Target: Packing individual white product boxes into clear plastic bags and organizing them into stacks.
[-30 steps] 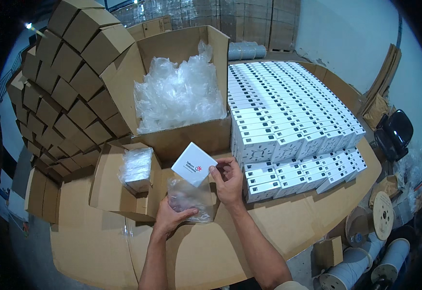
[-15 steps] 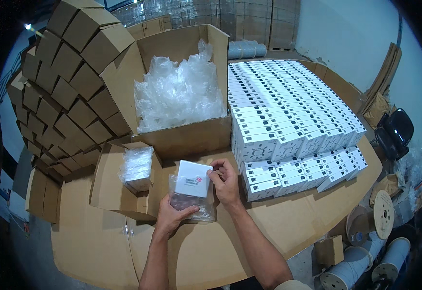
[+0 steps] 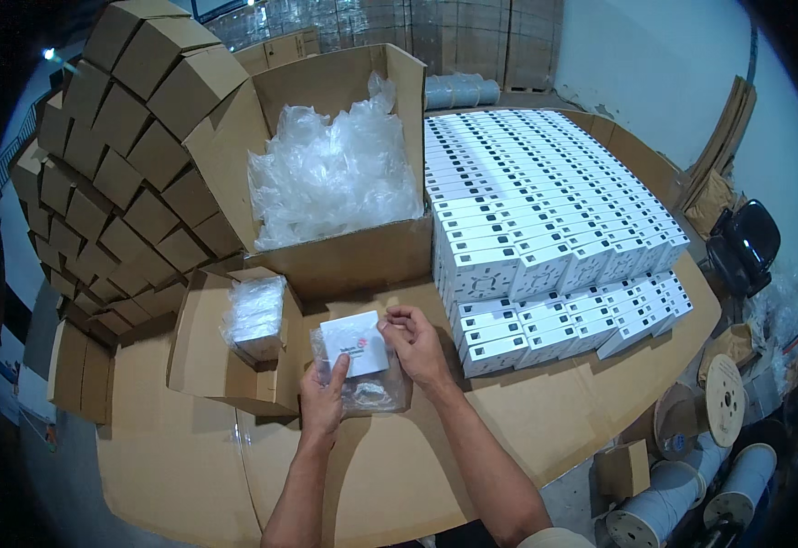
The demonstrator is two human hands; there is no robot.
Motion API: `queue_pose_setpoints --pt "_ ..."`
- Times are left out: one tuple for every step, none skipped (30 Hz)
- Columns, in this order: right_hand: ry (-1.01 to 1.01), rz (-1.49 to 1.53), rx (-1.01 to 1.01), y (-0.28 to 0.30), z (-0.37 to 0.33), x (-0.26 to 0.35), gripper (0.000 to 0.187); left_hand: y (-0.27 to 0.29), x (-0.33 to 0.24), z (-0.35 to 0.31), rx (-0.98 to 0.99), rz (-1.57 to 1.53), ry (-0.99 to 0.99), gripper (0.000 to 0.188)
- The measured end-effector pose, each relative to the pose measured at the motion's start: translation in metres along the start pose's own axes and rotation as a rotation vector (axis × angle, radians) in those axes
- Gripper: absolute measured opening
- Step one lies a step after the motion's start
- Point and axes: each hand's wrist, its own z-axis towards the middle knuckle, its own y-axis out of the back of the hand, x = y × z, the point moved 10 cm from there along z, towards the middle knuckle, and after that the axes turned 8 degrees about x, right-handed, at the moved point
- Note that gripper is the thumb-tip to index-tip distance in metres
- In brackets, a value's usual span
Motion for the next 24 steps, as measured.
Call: queue_pose_setpoints --pt "-0.04 -0.061 0.078 -0.002 0.0 -0.009 0.028 0.003 0.002 0.001 -0.036 -0.024 0.008 0.033" --pt "-0.081 -0.123 0.157 -0.006 -0.001 -0.017 0.032 0.002 0.003 0.002 -0.033 -0.025 0.007 0.033" --pt "-0.082 -0.123 0.157 -0.008 -0.003 -0.014 0.032 0.003 0.003 0.004 -0.035 -0.061 -0.021 0.033" --pt "-0.143 -0.148 0.195 -0.014 -0.008 -0.017 0.032 0.005 0.001 0.004 -0.038 -0.098 -0.049 0.033" --pt "-0.203 -0.174 0.233 -0.019 -0.011 -0.02 0.033 0.006 0.001 0.003 -0.04 -0.098 -0.048 0.033" --pt "-0.203 -0.175 0.231 -0.018 -0.012 -0.018 0.033 0.004 -0.001 0.003 -0.028 -0.049 -0.039 0.032" --pt "-0.19 -0.168 0.217 -0.017 -0.012 -0.015 0.031 0.002 -0.002 0.002 -0.016 -0.001 -0.03 0.032" --pt "-0.177 -0.161 0.204 -0.015 -0.012 -0.012 0.029 0.001 -0.001 0.003 -0.015 -0.002 -0.029 0.032" --pt "-0.178 -0.161 0.205 -0.017 -0.013 -0.01 0.029 0.0 -0.002 0.004 -0.01 -0.008 -0.043 0.031" --pt "-0.176 -0.095 0.193 -0.019 -0.014 -0.007 0.029 0.0 -0.003 0.004 -0.005 -0.014 -0.057 0.031" --pt "-0.175 -0.029 0.181 -0.02 -0.014 -0.006 0.028 0.0 -0.003 0.004 -0.007 -0.014 -0.057 0.031" --pt "-0.175 -0.03 0.182 -0.021 -0.014 -0.006 0.028 0.0 -0.004 0.004 -0.004 -0.029 -0.072 0.03" --pt "-0.17 -0.021 0.162 -0.02 -0.014 -0.006 0.027 0.0 -0.005 0.004 -0.001 -0.045 -0.087 0.029" --pt "-0.164 -0.012 0.143 -0.02 -0.015 -0.007 0.026 0.001 -0.003 0.005 -0.002 -0.045 -0.087 0.029" --pt "-0.164 -0.014 0.142 -0.019 -0.014 -0.01 0.026 0.001 -0.003 0.006 -0.009 -0.023 -0.1 0.029" --pt "-0.138 0.003 0.134 -0.016 -0.012 -0.014 0.026 0.001 -0.005 0.006 -0.017 -0.001 -0.113 0.028" --pt "-0.111 0.019 0.127 -0.013 -0.011 -0.015 0.026 -0.001 -0.007 0.004 -0.015 -0.002 -0.113 0.028" --pt "-0.113 0.02 0.129 -0.016 -0.011 -0.014 0.026 0.0 -0.013 0.001 -0.036 -0.019 -0.107 0.029" --pt "-0.128 0.059 0.115 -0.016 -0.012 -0.013 0.026 0.001 -0.016 0.0 -0.057 -0.036 -0.102 0.031" --pt "-0.142 0.099 0.1 -0.017 -0.013 -0.011 0.026 0.001 -0.016 0.001 -0.059 -0.034 -0.101 0.031" --pt "-0.142 0.101 0.103 -0.019 -0.014 -0.006 0.026 0.0 -0.022 0.0 -0.055 -0.075 -0.165 0.034" --pt "-0.092 0.13 0.132 -0.022 -0.014 0.004 0.026 0.0 -0.029 0.0 -0.05 -0.114 -0.229 0.037" --pt "-0.041 0.16 0.161 -0.025 -0.015 0.012 0.026 0.001 -0.029 0.0 -0.051 -0.111 -0.231 0.037" --pt "-0.037 0.162 0.16 -0.022 -0.015 0.014 0.026 -0.001 -0.033 0.0 -0.025 -0.115 -0.253 0.038"
